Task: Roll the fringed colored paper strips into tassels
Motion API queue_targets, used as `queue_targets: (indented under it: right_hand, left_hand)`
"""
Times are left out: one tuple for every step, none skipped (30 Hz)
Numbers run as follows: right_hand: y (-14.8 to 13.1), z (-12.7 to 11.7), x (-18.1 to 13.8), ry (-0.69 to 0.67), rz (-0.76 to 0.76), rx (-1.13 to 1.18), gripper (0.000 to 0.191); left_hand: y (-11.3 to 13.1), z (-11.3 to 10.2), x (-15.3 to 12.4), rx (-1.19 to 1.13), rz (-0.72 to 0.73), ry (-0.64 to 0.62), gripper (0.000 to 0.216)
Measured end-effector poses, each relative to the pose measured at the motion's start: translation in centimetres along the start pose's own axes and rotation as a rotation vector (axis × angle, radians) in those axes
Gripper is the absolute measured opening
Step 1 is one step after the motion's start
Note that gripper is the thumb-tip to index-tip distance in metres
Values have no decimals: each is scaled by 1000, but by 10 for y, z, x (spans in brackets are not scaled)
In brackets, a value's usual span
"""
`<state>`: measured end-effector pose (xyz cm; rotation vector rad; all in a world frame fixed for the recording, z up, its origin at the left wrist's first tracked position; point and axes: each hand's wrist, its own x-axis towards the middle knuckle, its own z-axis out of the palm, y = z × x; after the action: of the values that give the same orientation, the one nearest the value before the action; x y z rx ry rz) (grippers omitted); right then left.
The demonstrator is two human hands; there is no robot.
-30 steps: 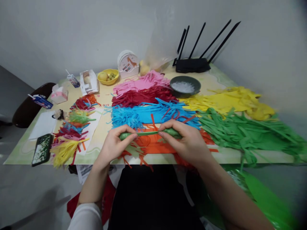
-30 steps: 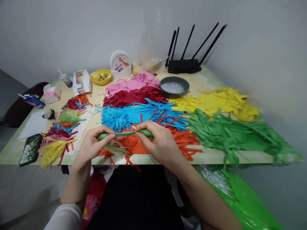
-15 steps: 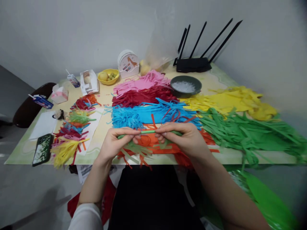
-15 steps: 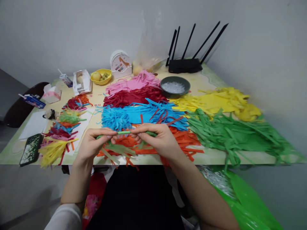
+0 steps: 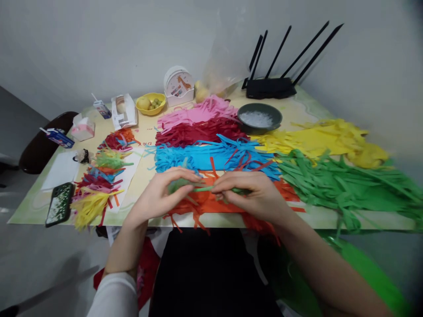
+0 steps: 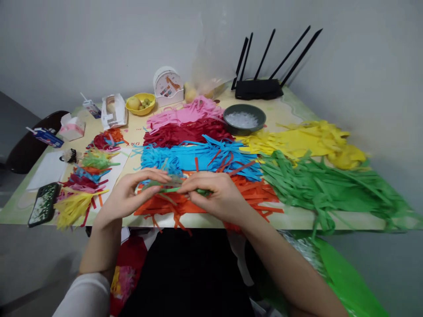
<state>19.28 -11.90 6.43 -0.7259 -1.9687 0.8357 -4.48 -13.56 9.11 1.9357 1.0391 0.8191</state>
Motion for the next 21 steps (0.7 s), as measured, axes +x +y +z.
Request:
queue_targets:
  right_hand:
    - [-2,0,1,-14,-45,-32,27]
    - [-3,0,2,-25,-85,-59,27]
    - [-4,-1,2,-34,-121,-79,28]
    - [-5,-1,2,-42,-151,-95,28]
    - [-5,-2,2,-49,-174,-108,28]
    - [-4,-3,1,-56,-189,-122,28]
    - [-3,-4,0,-64,-198,-137,28]
    - [-3,-5,-2,-72,-201,-153,29]
    - [-2,-6,-3,-76,-201,-171,29]
    - [-1,-6,-4,-79,-198,-189,29]
    - [0,-7,-5,-79,-193,-206,29]
    - [0,-7,-6,-77,-190,-220,28]
    - [0,-7,-6,-74,-190,-228,28]
    - [0,-7,-6,-69,-193,-230,27]
    - [-1,-7,-6,-65,-195,-225,27]
    - [-1,-7,-5,-62,-195,-213,27]
    - [-2,-6,-5,-59,-191,-199,27]
    - [-2,-6,-5,-58,-182,-185,27]
    - [-1,-5,-5,-55,-171,-171,27]
    - [-1,-5,-5,-48,-160,-158,28]
    - [0,-5,-5,-37,-152,-148,28]
  left_hand:
    - [2,1,3,31,-22,-42,18]
    - [3,2,6,52,-49,-91,18]
    - [3,4,9,67,-70,-126,17]
    - [2,5,11,82,-82,-140,16]
    - [1,7,11,102,-82,-134,15]
    - [-1,8,12,127,-71,-119,14]
    - [-3,8,12,156,-52,-103,13]
    - [-4,8,11,182,-33,-86,13]
    - [-5,8,11,202,-17,-76,13]
    - [-6,8,11,212,-8,-75,13]
    - [-7,7,11,207,-9,-83,14]
    - [-8,7,11,182,-23,-105,18]
    - [-9,6,12,139,-45,-137,21]
    - [-10,6,13,84,-72,-174,24]
    - [-12,6,14,26,-100,-203,25]
    - [-13,6,15,-26,-124,-221,26]
    - [-13,6,16,-65,-142,-229,26]
    - [-14,7,16,-87,-149,-225,25]
    - [-13,7,16,-88,-145,-208,24]
    - [-13,8,16,-67,-132,-183,23]
    - [-12,8,15,-21,-111,-152,22]
